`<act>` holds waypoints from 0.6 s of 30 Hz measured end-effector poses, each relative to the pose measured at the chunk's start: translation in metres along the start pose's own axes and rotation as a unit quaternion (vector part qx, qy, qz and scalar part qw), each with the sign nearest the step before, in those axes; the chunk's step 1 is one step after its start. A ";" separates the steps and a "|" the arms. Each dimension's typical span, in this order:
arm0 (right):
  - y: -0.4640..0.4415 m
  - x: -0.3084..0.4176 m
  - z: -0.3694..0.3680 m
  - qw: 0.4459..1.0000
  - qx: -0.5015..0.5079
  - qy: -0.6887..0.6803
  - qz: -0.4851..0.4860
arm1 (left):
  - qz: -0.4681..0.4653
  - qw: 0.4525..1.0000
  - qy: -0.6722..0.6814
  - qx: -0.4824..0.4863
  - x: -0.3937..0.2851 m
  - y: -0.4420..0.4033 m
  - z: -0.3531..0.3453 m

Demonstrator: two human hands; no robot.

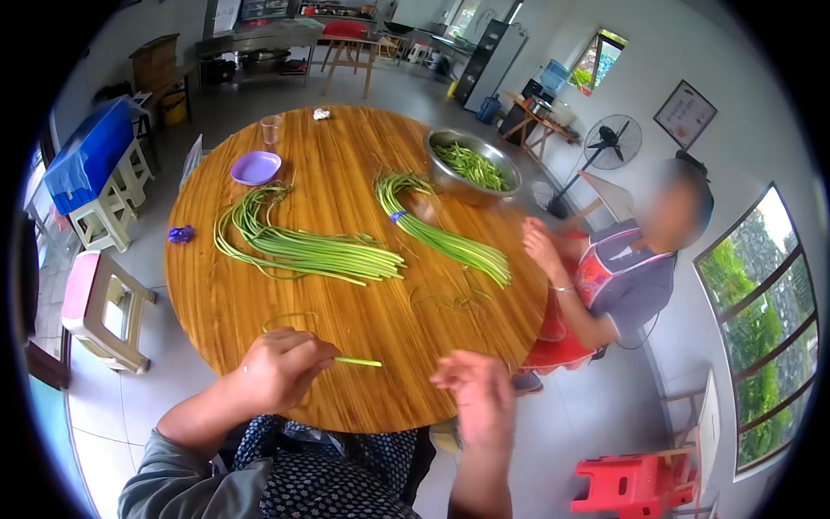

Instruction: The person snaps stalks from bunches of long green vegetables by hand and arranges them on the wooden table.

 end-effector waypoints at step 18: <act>-0.007 -0.033 -0.133 0.880 0.007 0.428 0.206 | 0.144 0.981 0.070 -0.105 0.012 0.007 -0.008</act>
Point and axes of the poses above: each hand's wrist, its own y-axis away from the middle knuckle, its own z-axis out of the back of the hand, x = y × z, the point moved 3 cm from there along -y, towards the middle knuckle, and after that the axes turned 4 degrees about -z, right-handed, at the moved point
